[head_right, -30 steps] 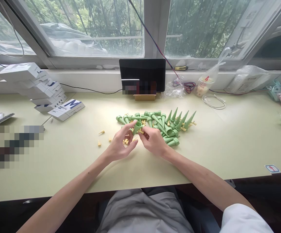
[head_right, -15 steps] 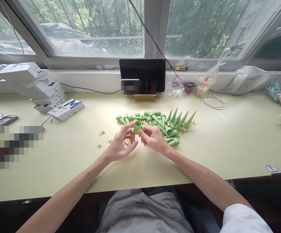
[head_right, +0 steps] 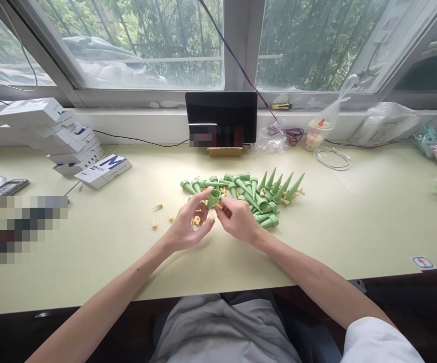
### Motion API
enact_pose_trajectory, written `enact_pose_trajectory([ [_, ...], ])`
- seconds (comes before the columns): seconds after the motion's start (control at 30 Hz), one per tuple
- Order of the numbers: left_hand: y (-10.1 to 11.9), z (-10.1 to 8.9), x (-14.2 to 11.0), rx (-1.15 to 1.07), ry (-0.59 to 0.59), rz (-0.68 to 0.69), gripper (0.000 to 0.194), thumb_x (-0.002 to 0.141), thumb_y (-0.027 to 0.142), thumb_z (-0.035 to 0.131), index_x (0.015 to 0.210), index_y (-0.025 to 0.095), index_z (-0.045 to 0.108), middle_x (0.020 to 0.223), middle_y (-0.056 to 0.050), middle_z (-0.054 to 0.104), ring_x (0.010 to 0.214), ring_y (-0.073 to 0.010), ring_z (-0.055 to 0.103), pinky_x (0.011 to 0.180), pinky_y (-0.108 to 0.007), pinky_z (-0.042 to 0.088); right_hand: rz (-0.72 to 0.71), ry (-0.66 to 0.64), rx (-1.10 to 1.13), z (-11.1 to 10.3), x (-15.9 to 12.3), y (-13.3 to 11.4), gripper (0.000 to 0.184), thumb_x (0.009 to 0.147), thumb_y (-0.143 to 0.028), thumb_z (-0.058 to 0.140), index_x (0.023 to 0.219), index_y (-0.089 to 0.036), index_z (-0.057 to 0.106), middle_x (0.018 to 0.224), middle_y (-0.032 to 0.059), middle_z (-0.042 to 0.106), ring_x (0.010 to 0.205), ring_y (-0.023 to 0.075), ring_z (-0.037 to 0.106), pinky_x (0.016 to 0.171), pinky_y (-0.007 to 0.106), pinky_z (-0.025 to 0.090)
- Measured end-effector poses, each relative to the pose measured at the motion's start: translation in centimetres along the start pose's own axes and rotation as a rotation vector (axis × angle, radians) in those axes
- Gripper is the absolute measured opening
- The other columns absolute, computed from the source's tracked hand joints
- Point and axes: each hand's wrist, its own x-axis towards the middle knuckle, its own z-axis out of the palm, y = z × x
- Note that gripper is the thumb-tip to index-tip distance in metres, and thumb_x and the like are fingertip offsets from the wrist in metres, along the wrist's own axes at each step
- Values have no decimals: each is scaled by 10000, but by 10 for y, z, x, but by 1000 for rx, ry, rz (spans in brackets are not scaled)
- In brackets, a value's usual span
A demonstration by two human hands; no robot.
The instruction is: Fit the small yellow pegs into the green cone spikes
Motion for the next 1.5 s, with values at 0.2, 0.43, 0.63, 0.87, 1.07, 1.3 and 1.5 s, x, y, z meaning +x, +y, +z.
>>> enact_pose_trajectory([
  [0.2, 1, 1, -1, -6, 11, 12, 739, 834, 128, 596, 1508, 266, 329, 950, -27, 537, 704, -103, 522, 705, -283, 534, 265, -124, 422, -7, 3, -8, 336, 933, -417, 583, 693, -194, 511, 550, -27, 526, 456, 104, 474, 460, 245, 376],
  [0.43, 1, 2, -1, -10, 4, 3, 751, 834, 134, 595, 1516, 273, 313, 997, -40, 543, 722, -105, 517, 709, -280, 526, 322, -165, 550, -7, 5, -11, 345, 916, -435, 612, 694, -191, 513, 541, -30, 541, 413, 98, 473, 429, 243, 380],
  [0.63, 0, 1, -1, 15, -16, -26, 747, 839, 142, 589, 1521, 267, 312, 932, -24, 519, 730, -119, 503, 739, -296, 521, 78, -22, 101, 0, 0, -2, 322, 949, -316, 533, 665, -201, 434, 563, -42, 410, 495, 95, 374, 501, 251, 314],
  [0.87, 2, -1, -1, 42, -26, -30, 774, 839, 149, 589, 1543, 251, 284, 876, -15, 518, 757, -139, 501, 773, -319, 522, -14, 8, -12, -2, 1, -1, 321, 959, -301, 500, 664, -201, 420, 576, -36, 399, 516, 103, 349, 521, 260, 309],
  [1.07, 5, 0, 1, 4, -14, -6, 795, 834, 142, 592, 1549, 266, 267, 892, -10, 517, 749, -127, 526, 826, -345, 534, 333, -148, 548, -9, 6, -6, 317, 918, -438, 615, 737, -187, 547, 574, -23, 560, 427, 102, 485, 426, 241, 381],
  [1.3, 2, 0, 0, 32, -22, -11, 810, 842, 147, 588, 1563, 281, 246, 921, -20, 513, 765, -132, 525, 830, -344, 522, 339, -181, 556, -7, 5, -7, 365, 930, -464, 596, 700, -196, 502, 561, -25, 546, 421, 101, 475, 425, 246, 379],
  [1.5, -4, 0, -1, 73, -31, -22, 822, 848, 158, 570, 1583, 290, 224, 944, -22, 522, 728, -122, 511, 809, -326, 511, 17, -1, 4, -1, 1, -4, 358, 960, -359, 515, 655, -208, 403, 562, -38, 400, 505, 104, 346, 508, 264, 314],
])
